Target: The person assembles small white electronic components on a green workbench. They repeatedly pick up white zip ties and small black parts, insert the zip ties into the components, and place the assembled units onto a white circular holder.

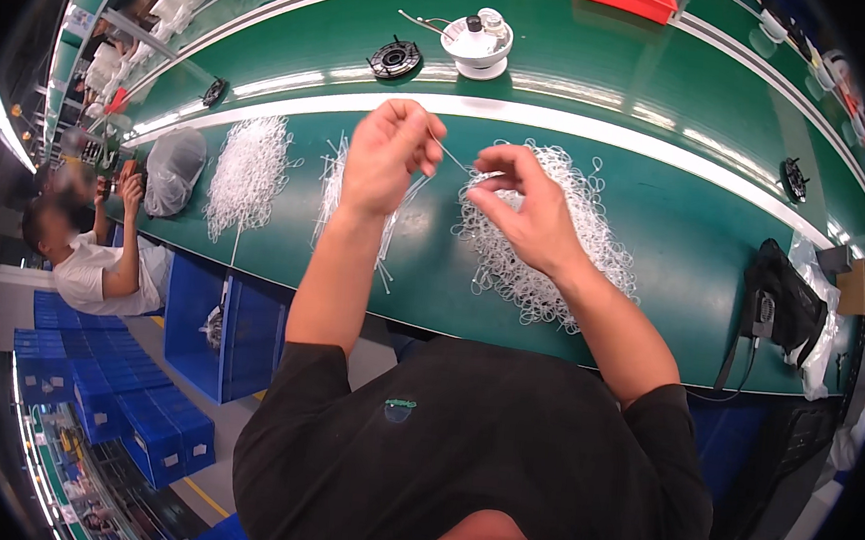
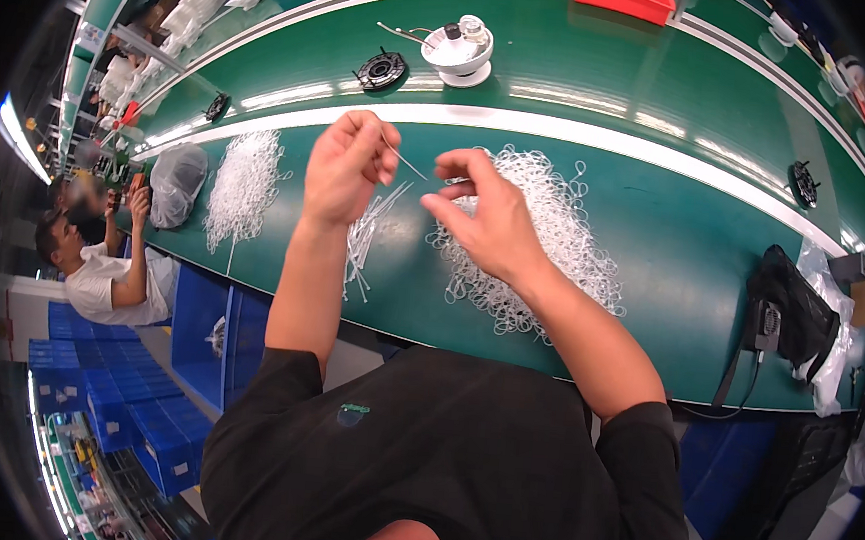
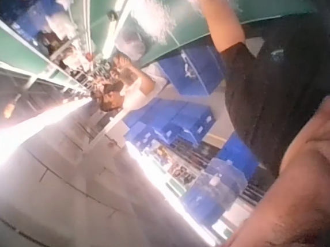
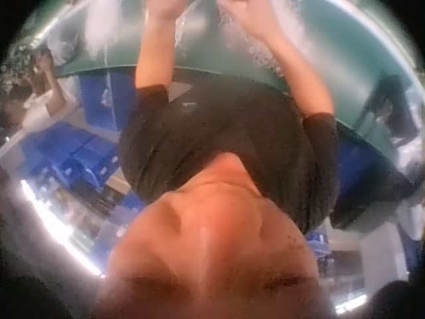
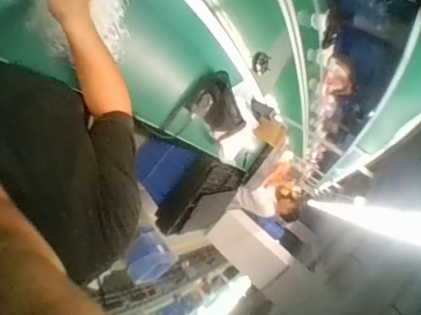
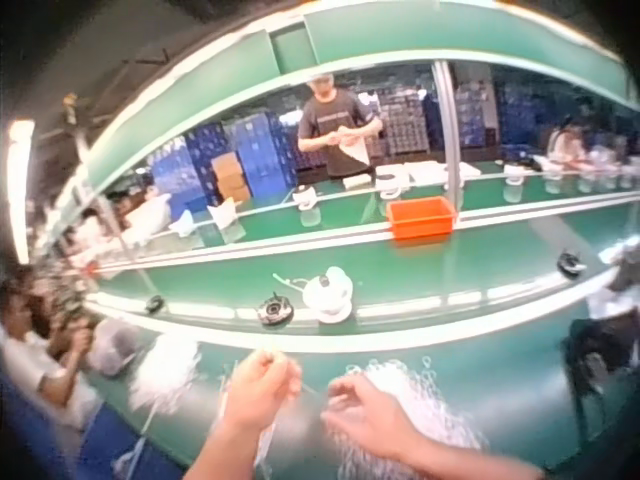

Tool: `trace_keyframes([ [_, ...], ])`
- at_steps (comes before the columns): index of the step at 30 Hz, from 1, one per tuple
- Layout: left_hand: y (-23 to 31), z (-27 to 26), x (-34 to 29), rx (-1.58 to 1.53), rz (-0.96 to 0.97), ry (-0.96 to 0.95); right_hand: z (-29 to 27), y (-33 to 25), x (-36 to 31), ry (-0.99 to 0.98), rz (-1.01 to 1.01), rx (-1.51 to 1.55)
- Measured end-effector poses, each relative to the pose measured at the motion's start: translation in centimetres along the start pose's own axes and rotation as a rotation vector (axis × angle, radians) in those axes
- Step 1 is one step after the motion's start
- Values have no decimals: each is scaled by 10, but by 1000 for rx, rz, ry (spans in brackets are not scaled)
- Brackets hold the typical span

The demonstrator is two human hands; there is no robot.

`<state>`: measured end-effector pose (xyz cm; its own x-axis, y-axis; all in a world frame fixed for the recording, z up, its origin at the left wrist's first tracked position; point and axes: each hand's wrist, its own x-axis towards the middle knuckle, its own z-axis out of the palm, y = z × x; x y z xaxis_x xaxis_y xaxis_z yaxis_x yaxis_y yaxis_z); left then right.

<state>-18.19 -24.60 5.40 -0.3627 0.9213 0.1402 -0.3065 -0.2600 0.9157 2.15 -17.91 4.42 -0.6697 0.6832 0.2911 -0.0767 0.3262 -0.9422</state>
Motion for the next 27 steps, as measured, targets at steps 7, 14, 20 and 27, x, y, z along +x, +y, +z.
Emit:
trace_keyframes([
  [7, -42, 31, -22, -102, -87, -49, -6, 16, -8, 111, 43, 171],
  [14, -60, 47, -34, -136, -136, -29, -9, 11, -6, 310, -58, 111],
  [20, -59, 46, -32, -210, -99, 64, -10, 9, -9, 275, -230, -183],
  [27, -58, 43, -32, -195, -87, 78, -9, 8, -9, 235, -207, -189],
])
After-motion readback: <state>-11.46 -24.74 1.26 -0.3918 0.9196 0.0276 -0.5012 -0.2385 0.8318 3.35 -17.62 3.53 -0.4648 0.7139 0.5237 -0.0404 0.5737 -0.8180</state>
